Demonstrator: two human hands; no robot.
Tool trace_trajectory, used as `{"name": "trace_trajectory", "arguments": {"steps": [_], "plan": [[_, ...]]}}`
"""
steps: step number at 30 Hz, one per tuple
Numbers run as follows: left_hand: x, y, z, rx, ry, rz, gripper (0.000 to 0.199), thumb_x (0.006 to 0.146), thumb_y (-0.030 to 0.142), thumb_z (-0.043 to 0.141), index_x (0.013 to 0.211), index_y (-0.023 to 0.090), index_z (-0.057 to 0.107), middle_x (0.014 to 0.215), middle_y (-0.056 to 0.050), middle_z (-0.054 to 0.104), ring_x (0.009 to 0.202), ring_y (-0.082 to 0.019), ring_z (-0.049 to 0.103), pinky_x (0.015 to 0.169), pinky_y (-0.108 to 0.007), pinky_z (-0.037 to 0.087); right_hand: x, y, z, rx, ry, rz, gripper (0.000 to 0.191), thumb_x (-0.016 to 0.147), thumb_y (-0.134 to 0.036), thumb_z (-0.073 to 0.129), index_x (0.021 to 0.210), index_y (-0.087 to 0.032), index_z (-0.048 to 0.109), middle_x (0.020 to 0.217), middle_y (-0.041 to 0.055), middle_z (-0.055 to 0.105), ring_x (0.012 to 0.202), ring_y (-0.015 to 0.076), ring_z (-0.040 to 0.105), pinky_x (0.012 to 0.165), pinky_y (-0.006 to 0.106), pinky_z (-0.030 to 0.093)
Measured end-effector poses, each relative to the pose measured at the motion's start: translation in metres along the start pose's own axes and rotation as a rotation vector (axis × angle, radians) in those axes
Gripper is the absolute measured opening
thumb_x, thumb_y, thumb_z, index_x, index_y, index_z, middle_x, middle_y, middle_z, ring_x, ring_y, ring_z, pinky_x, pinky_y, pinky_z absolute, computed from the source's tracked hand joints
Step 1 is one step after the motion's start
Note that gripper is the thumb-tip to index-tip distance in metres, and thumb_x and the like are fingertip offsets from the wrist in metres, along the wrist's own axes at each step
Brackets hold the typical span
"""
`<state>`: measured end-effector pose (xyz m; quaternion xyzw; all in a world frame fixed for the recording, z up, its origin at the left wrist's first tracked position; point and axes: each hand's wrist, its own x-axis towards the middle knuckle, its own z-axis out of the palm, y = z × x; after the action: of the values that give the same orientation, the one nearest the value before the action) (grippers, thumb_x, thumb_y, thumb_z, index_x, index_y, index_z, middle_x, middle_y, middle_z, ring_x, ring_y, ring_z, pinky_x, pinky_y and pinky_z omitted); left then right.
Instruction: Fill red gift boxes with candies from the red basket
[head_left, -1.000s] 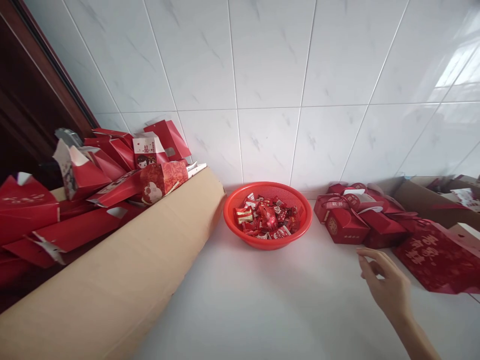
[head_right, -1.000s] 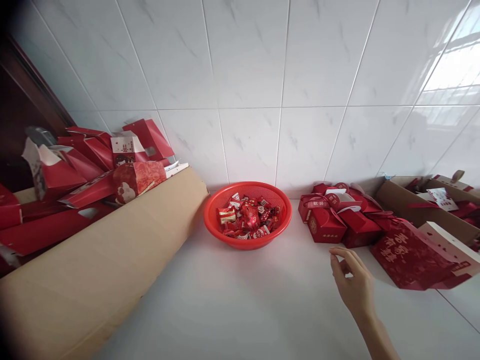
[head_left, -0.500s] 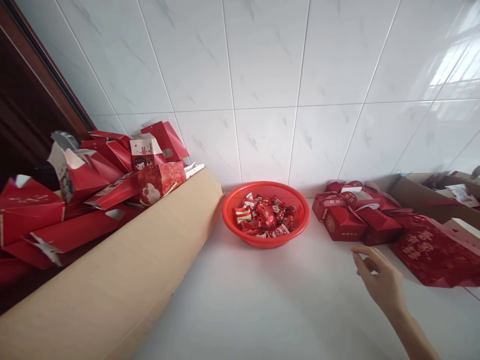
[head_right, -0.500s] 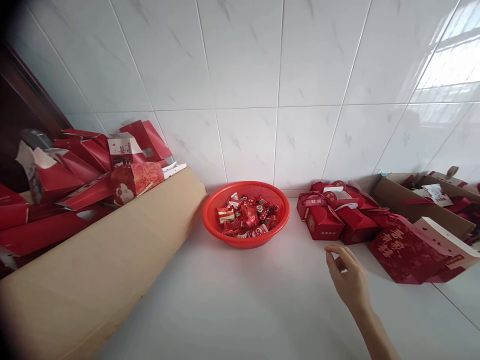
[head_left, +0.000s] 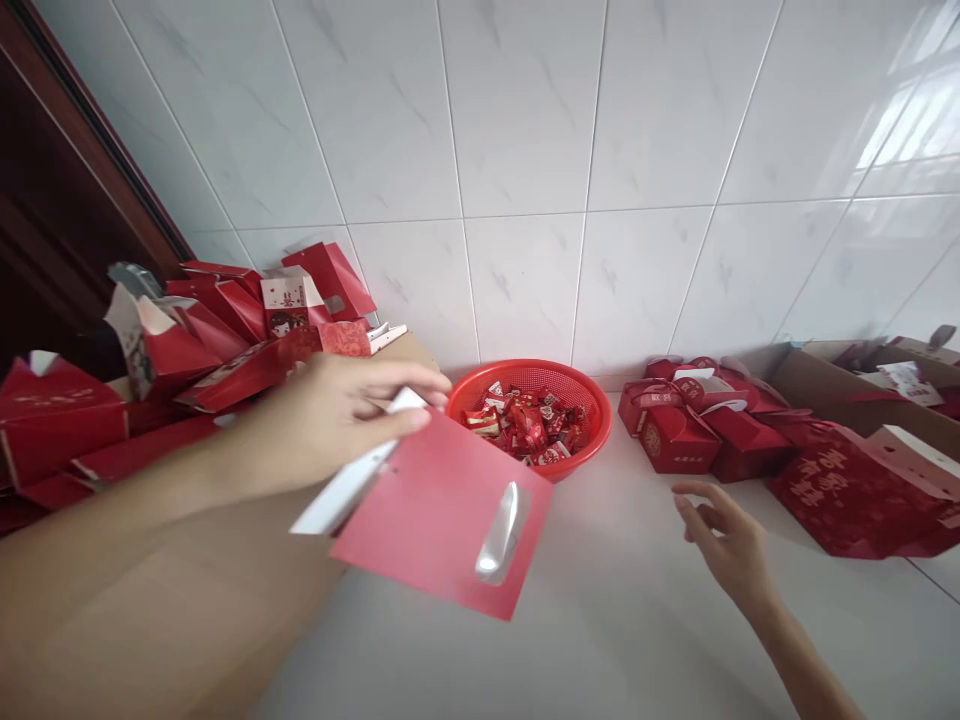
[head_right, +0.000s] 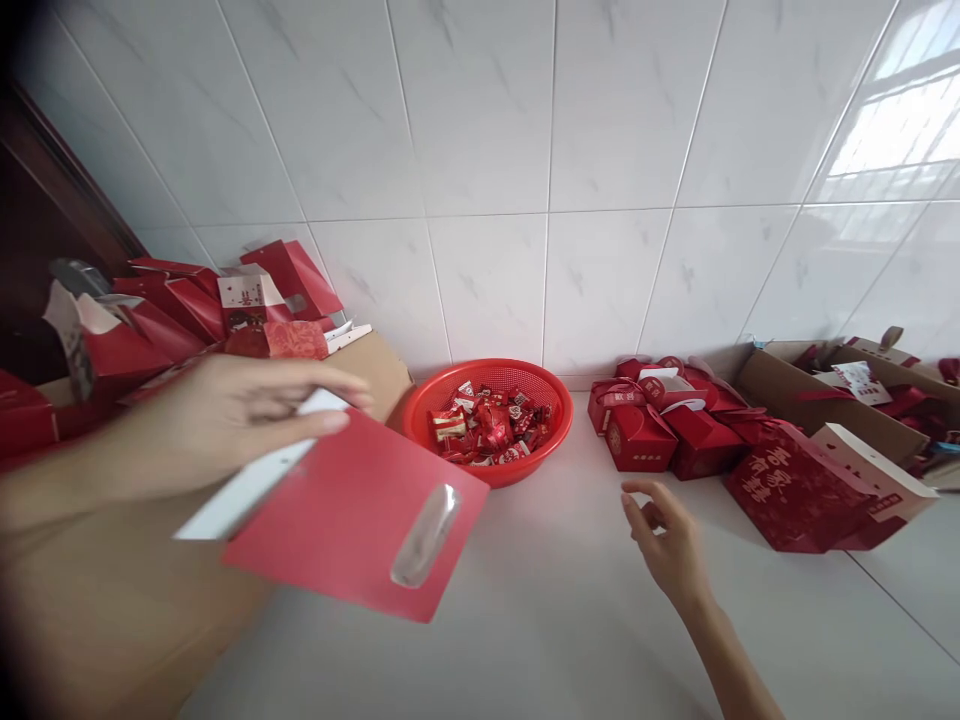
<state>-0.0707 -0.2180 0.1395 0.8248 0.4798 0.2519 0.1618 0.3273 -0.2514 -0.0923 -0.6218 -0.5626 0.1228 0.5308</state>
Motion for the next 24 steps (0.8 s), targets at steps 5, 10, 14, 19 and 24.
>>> {"name": "trace_trajectory", "arguments": {"steps": [5, 10, 14, 19, 24], "plan": [[0.032, -0.005, 0.051, -0.096, -0.34, 0.079, 0.031, 0.087, 0.029, 0.059, 0.114, 0.02, 0.073, 0.102, -0.001, 0.076, 0.082, -0.013, 0.068, 0.069, -0.019, 0.053, -0.017, -0.023, 0.028, 0.151, -0.386, 0.001, 0.036, 0.09, -0.051, 0.056, 0.111, -0.021, 0.063, 0.058, -0.004, 0.058, 0.051, 0.0149, 0.057, 0.055, 0.027, 0.051], [0.055, -0.004, 0.092, -0.145, -0.543, 0.215, 0.031, 0.08, 0.017, 0.064, 0.11, 0.02, 0.073, 0.101, -0.002, 0.075, 0.096, -0.017, 0.068, 0.082, -0.025, 0.051, -0.038, -0.038, 0.06, 0.327, -0.736, -0.013, 0.069, 0.083, -0.049, 0.07, 0.143, -0.028, 0.043, 0.141, 0.0151, 0.054, 0.062, 0.0093, 0.058, 0.058, 0.027, 0.052], [0.076, 0.006, 0.128, -0.34, -0.753, 0.227, 0.034, 0.073, 0.023, 0.077, 0.107, 0.019, 0.073, 0.097, -0.002, 0.076, 0.096, -0.018, 0.068, 0.086, -0.028, 0.051, -0.043, -0.038, 0.07, 0.345, -0.874, 0.026, 0.071, 0.08, -0.046, 0.075, 0.142, -0.027, 0.046, 0.138, 0.0129, 0.056, 0.066, 0.0095, 0.057, 0.059, 0.026, 0.05], [0.1, 0.019, 0.157, -0.441, -1.003, 0.193, 0.04, 0.07, 0.041, 0.085, 0.103, 0.021, 0.075, 0.099, -0.002, 0.075, 0.09, -0.018, 0.068, 0.077, -0.027, 0.051, -0.044, -0.033, 0.072, 0.387, -0.879, -0.004, 0.043, 0.079, -0.038, 0.075, 0.117, -0.022, 0.064, 0.098, 0.0036, 0.068, 0.064, 0.0122, 0.056, 0.058, 0.025, 0.047], [0.117, 0.009, 0.177, -0.464, -1.069, 0.074, 0.047, 0.075, 0.055, 0.079, 0.106, 0.021, 0.075, 0.1, -0.005, 0.075, 0.086, -0.018, 0.068, 0.07, -0.025, 0.05, -0.049, -0.021, 0.082, 0.451, -0.761, -0.062, 0.044, 0.08, -0.036, 0.071, 0.119, -0.02, 0.06, 0.099, 0.0049, 0.067, 0.075, 0.018, 0.062, 0.063, 0.028, 0.05]]}}
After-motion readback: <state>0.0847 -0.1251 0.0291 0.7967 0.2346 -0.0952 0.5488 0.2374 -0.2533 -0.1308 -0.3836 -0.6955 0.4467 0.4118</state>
